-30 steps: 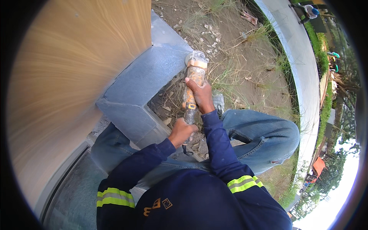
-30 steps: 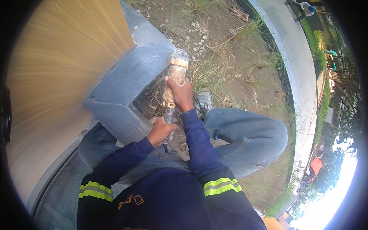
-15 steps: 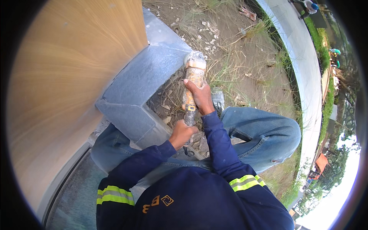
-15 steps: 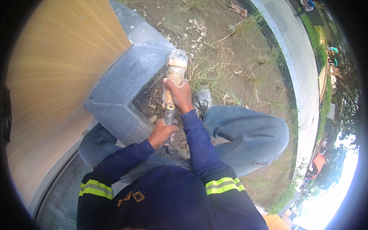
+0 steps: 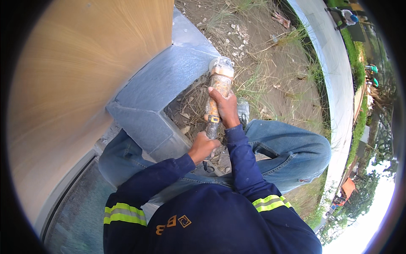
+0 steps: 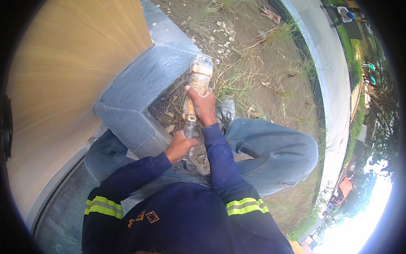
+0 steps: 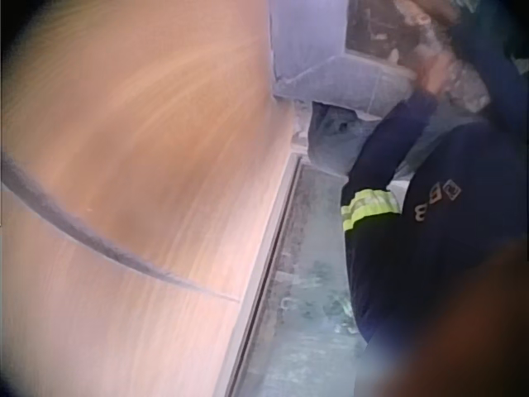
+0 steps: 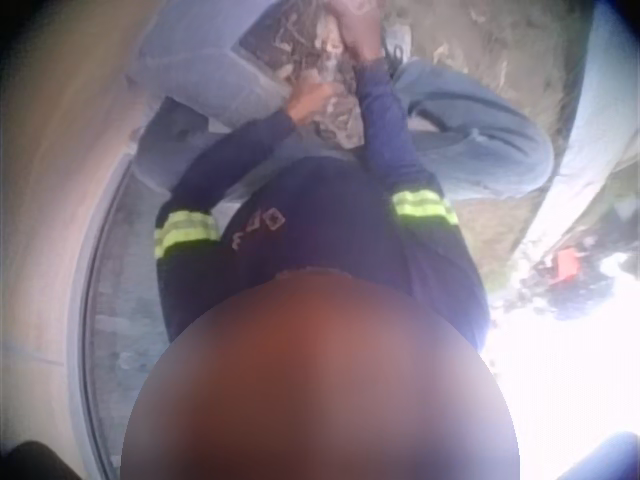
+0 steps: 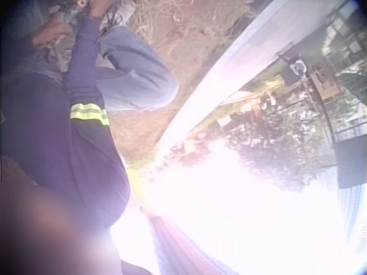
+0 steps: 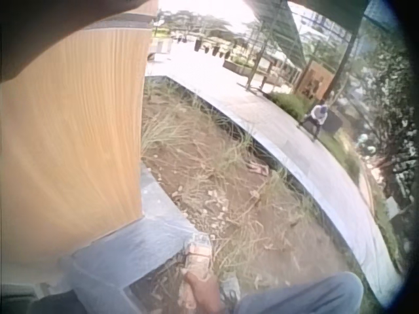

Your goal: The person uses an angle grinder to smooth a concrete base at the bottom of a wooden structure. The grinder is held with both hands and moved across the surface to remove material and create a flat finish.

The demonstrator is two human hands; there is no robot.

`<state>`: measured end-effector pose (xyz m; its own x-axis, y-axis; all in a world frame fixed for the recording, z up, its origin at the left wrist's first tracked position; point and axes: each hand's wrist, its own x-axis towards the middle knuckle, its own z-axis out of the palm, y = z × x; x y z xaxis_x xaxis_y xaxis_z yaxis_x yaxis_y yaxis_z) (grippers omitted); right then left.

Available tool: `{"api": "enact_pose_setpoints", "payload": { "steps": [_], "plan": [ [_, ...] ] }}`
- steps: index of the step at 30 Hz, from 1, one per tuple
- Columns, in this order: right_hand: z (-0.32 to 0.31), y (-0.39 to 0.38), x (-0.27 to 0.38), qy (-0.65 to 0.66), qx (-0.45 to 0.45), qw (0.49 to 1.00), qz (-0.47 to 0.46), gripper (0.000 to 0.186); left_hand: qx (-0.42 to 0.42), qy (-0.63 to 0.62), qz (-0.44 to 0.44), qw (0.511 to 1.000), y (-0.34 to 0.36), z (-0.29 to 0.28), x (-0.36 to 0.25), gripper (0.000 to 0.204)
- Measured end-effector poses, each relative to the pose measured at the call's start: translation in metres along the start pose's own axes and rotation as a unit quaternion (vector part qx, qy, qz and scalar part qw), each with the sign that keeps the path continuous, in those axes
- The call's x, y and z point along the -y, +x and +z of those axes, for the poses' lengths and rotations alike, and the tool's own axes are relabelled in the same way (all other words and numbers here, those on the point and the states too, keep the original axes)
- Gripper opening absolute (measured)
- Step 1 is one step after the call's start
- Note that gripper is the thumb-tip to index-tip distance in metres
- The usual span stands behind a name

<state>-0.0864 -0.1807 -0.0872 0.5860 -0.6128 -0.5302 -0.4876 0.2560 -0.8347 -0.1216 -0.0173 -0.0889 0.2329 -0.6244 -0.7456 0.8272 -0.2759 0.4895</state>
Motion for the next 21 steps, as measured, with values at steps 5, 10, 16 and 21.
{"api": "enact_pose_setpoints", "payload": {
  "steps": [5, 10, 16, 21],
  "plan": [
    [0.025, 0.019, 0.002, -0.044, 0.043, 0.997, -0.051, 0.043, -0.013, -0.025, 0.007, 1.000, 0.005, -0.009, -0.010, 0.014],
    [0.041, 0.007, 0.006, -0.069, 0.073, 0.994, -0.033, 0.043, -0.036, -0.033, 0.010, 0.999, -0.005, -0.013, -0.001, 0.010],
    [0.009, 0.003, 0.000, -0.060, 0.010, 0.998, -0.017, 0.044, 0.000, -0.014, 0.004, 1.000, -0.003, -0.001, -0.003, 0.009],
    [0.031, 0.022, 0.009, -0.077, 0.057, 0.995, -0.039, 0.046, -0.029, -0.045, 0.026, 0.998, 0.011, -0.007, -0.012, 0.010]
  ]
}}
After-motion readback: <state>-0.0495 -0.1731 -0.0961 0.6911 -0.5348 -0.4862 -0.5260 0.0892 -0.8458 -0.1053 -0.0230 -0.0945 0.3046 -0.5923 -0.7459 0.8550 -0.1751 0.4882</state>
